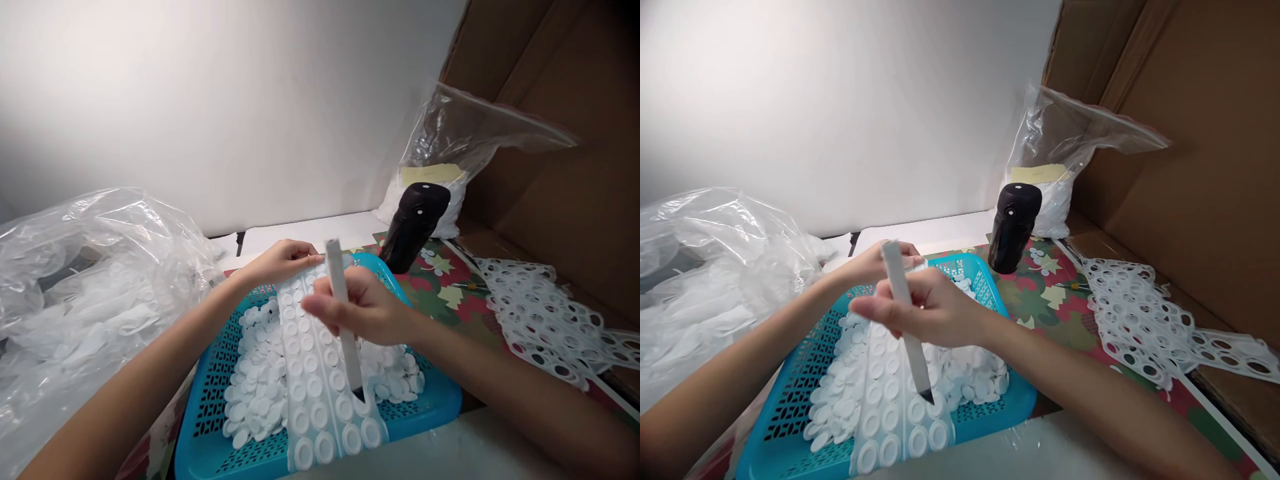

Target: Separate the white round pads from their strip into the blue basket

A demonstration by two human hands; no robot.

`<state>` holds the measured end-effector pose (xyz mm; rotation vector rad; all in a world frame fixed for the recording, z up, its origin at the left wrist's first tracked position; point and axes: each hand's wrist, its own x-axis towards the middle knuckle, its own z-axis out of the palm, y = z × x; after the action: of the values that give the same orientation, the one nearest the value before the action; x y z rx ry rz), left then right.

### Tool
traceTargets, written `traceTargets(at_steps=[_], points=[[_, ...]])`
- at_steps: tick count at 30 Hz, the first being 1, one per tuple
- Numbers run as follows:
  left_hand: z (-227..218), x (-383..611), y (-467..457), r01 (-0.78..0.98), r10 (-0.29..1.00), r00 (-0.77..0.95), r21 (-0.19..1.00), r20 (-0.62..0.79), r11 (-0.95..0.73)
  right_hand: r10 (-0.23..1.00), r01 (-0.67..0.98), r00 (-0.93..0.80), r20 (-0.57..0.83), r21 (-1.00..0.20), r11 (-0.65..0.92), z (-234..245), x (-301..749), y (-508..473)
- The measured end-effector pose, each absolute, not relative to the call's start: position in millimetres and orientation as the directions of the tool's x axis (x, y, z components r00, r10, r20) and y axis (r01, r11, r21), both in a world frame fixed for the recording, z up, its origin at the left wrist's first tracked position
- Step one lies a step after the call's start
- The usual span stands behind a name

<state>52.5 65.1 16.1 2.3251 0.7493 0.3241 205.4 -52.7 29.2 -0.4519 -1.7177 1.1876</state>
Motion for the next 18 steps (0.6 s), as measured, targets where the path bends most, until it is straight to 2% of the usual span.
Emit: traceTargets(at_steps=[2,6,15,18], points=[[15.8,53.4,64.9,0.434,0.61,0.792,0.687,0.017,-0.582,0.677,-0.152,-0.565,0.472,-0.866,0.477,27.3,205.2,-53.9],[15.3,54.4,65.1,0.435,0.62,0.784,0.693,0.021,-0.574,0.651,-0.076,-0.605,0.458,-0.848,0.525,24.6,205.1,-55.7],[15.7,54.2,65.5,0.438,0.614,0.789,0.682,0.021,-0.586,0.634,-0.061,-0.643,0.429,-0.854,0.516,25.0,205.4,-56.7],[16.7,54.2,65.1,0.45,0.61,0.792,0.673,0.002,-0.587,0.551,-0.062,-0.729,0.407,-0.841,0.538,22.8,204.4,-58.8]])
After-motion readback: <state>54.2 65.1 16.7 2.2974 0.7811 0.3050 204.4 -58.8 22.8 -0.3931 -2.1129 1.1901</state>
